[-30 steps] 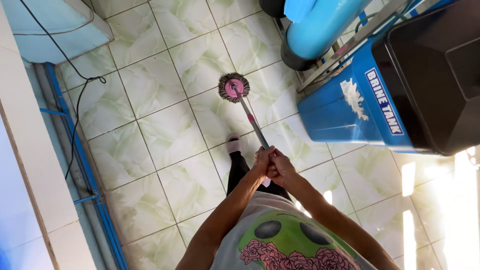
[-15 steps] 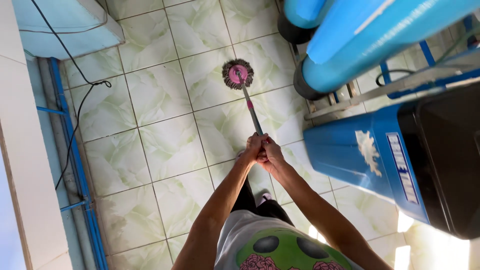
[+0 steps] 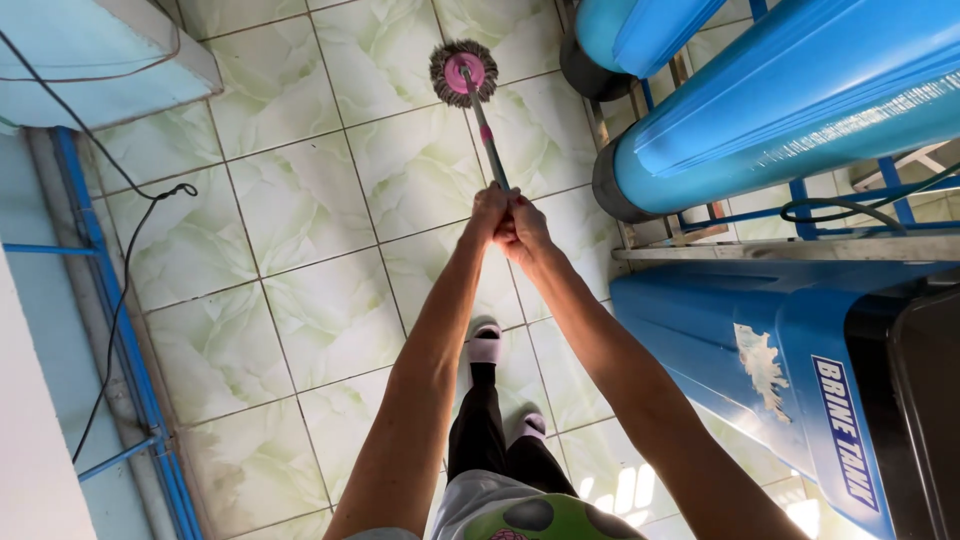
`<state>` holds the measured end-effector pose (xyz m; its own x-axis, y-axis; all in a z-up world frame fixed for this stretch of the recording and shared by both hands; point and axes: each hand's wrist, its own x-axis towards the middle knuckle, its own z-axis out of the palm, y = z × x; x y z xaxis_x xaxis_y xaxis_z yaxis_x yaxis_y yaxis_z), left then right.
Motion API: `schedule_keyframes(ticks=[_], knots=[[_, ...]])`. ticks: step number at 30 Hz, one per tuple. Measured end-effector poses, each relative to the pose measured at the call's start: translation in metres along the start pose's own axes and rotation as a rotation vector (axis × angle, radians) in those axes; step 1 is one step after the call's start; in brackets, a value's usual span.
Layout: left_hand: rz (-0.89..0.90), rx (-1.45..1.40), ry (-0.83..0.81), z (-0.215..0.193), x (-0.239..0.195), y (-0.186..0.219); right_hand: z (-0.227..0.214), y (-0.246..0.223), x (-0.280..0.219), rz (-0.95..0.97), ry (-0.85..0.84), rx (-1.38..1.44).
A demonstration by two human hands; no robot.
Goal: Mop the tiled floor around water filtration equipment.
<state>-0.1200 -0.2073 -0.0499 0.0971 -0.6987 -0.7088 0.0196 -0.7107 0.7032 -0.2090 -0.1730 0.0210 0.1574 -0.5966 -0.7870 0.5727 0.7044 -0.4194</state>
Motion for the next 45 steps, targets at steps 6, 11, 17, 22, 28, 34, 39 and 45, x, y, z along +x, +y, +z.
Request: schedule_keyframes(ticks=[6,11,17,22,28,34,39,45], knots=[[-0.076,0.277,0.029,0.011,-0.044,0.014,-0.028,0.013,-0.016,-0.041,-0.032,0.049],[-0.015,0.409,0.055,0.045,-0.094,-0.058,-0.094,0.054,-0.068,-0.039,-0.032,0.093],[-0.011,0.343,0.008,0.093,-0.203,-0.130,-0.175,0.095,-0.165,-0.074,0.070,0.097],[-0.002,0.318,-0.040,0.146,-0.322,-0.178,-0.265,0.128,-0.269,-0.055,0.067,0.109],[-0.115,0.252,-0.107,0.202,-0.454,-0.236,-0.332,0.153,-0.406,0.000,0.227,0.150],[-0.123,0.121,-0.110,0.213,-0.435,-0.234,-0.353,0.152,-0.371,0.008,0.188,0.160],[0.155,0.533,-0.102,0.215,-0.251,-0.280,-0.314,0.130,-0.270,-0.122,0.120,0.139],[-0.046,0.028,-0.153,0.216,-0.288,-0.225,-0.327,0.128,-0.257,-0.130,0.101,0.143]])
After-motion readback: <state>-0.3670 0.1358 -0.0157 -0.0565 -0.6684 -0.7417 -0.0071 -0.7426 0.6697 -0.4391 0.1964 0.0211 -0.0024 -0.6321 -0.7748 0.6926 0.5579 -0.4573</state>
